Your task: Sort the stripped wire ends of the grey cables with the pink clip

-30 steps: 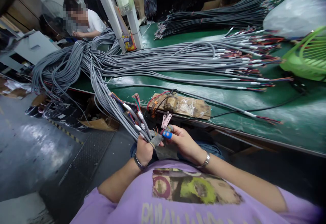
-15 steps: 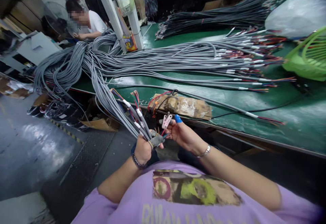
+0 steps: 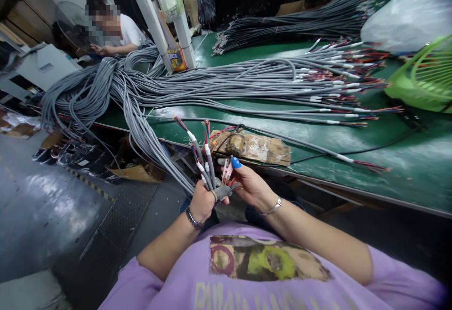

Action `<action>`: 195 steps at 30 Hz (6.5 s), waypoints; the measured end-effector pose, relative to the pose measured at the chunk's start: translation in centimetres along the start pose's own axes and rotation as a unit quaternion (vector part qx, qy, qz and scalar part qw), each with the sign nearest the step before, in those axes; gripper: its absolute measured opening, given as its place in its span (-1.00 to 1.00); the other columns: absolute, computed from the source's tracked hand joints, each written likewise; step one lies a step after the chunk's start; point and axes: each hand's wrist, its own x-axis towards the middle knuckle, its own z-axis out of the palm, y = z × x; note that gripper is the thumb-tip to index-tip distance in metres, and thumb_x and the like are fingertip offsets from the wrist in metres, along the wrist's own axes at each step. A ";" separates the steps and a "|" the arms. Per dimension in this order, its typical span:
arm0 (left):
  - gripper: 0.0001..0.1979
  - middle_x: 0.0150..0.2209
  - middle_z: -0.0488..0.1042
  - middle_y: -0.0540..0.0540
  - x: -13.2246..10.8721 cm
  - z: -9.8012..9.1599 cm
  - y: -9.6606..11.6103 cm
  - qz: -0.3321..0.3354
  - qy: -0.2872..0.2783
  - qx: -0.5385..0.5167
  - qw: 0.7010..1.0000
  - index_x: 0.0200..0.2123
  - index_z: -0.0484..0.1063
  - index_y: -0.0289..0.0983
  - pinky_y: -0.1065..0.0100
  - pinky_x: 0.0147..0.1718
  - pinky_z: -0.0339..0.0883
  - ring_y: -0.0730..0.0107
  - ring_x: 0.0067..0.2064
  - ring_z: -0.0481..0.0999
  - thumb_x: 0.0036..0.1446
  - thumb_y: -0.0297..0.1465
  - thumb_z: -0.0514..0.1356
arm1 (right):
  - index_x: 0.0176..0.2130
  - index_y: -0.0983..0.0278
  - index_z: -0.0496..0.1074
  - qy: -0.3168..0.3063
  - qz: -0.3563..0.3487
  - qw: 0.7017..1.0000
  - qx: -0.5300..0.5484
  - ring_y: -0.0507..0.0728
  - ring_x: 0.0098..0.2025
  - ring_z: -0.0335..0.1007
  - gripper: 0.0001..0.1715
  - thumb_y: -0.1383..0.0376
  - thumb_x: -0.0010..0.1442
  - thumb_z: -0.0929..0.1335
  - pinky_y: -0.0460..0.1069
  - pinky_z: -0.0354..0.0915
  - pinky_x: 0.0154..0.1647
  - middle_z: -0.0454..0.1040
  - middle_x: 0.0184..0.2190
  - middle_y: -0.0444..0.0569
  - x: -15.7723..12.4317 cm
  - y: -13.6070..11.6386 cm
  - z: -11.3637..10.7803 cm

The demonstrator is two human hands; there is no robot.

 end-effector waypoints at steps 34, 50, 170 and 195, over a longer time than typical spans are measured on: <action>-0.68 -0.59 0.50 -0.06 -2.0 -1.0 -2.0 0.083 0.141 0.050 0.985 -0.58 0.46 -0.28 0.37 -0.48 0.28 0.38 -0.52 0.46 0.03 -0.15 0.25 | -0.53 0.29 0.35 -0.005 0.036 0.987 -0.157 -0.03 -0.56 0.22 -0.62 0.18 -0.16 0.56 -0.09 0.18 -0.48 0.34 -0.64 -0.19 -3.3 1.2 -0.5; -0.71 -0.63 0.47 -0.05 -1.2 0.3 -0.8 0.078 0.112 0.040 0.990 -0.61 0.46 -0.30 0.39 -0.47 0.30 0.41 -0.53 0.44 0.04 -0.25 0.27 | -0.42 0.29 0.48 -0.036 -0.001 0.998 -0.046 0.04 -0.47 0.34 -0.54 -0.07 0.06 0.41 -0.05 0.29 -0.41 0.48 -0.49 -0.06 -0.1 -0.2 -0.4; -0.69 -0.67 0.44 -0.04 -1.2 -0.6 -0.5 0.033 0.017 0.019 0.999 -0.63 0.44 -0.32 0.40 -0.52 0.23 0.46 -0.59 0.39 -0.04 -0.23 0.33 | -0.38 0.28 0.44 -0.018 0.038 0.999 -0.006 -0.01 -0.51 0.29 -0.46 -0.15 0.05 0.37 -0.09 0.26 -0.46 0.45 -0.49 -0.11 -0.1 0.0 -0.8; -0.68 -0.65 0.45 -0.05 -1.1 0.1 -0.6 0.062 0.069 0.085 0.992 -0.63 0.47 -0.29 0.38 -0.48 0.22 0.42 -0.56 0.40 0.04 -0.20 0.26 | -0.39 0.28 0.50 0.019 -0.011 1.000 -0.006 0.04 -0.47 0.36 -0.58 -0.01 -0.07 0.51 -0.05 0.29 -0.39 0.52 -0.46 -0.06 0.9 0.3 -0.8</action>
